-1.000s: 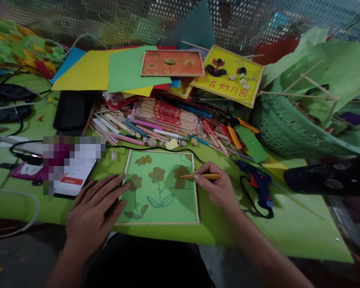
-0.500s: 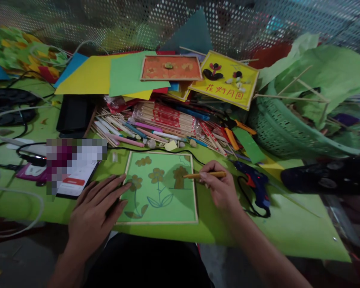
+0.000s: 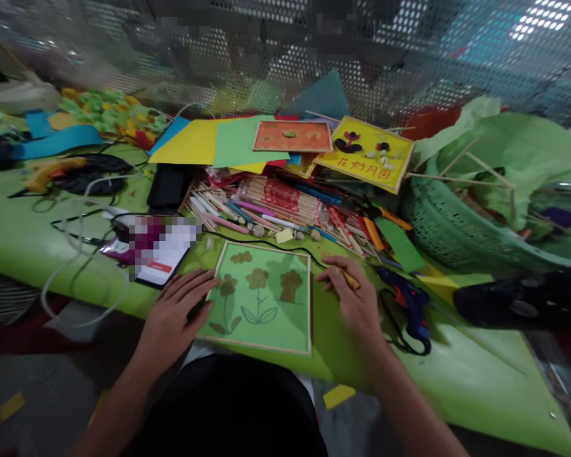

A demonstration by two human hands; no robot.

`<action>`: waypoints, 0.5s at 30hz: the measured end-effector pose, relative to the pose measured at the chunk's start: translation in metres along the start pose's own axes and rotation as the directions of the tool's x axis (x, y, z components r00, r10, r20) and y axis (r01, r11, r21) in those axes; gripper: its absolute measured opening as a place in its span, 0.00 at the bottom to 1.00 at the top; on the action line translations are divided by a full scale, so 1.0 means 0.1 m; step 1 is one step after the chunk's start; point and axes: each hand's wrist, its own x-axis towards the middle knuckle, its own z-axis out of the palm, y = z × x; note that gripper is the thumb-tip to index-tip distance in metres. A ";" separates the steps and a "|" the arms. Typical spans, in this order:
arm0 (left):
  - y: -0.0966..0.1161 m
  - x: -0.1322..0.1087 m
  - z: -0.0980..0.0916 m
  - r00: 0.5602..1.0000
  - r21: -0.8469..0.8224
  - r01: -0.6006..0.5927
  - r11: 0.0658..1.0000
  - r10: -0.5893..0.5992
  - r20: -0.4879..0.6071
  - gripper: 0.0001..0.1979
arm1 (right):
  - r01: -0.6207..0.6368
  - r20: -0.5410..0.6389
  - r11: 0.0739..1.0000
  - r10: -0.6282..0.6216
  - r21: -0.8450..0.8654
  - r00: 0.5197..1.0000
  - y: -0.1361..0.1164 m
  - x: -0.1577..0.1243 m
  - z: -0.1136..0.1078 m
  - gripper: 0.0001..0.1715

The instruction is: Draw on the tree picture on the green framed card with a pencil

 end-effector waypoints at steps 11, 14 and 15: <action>0.24 -0.63 -0.14 0.870 -0.360 0.406 0.840 -0.476 -0.127 0.11 | 0.147 0.195 0.969 -0.107 -0.201 0.975 0.20 -0.04 0.04 0.17; 0.30 -0.68 -0.14 0.855 -0.395 0.443 0.805 -0.512 -0.083 0.13 | 0.181 0.202 0.952 -0.132 -0.246 0.970 0.22 -0.03 0.04 0.16; 0.32 -0.68 -0.13 0.851 -0.410 0.452 0.793 -0.521 -0.069 0.13 | 0.190 0.202 0.950 -0.141 -0.248 0.969 0.22 -0.03 0.04 0.16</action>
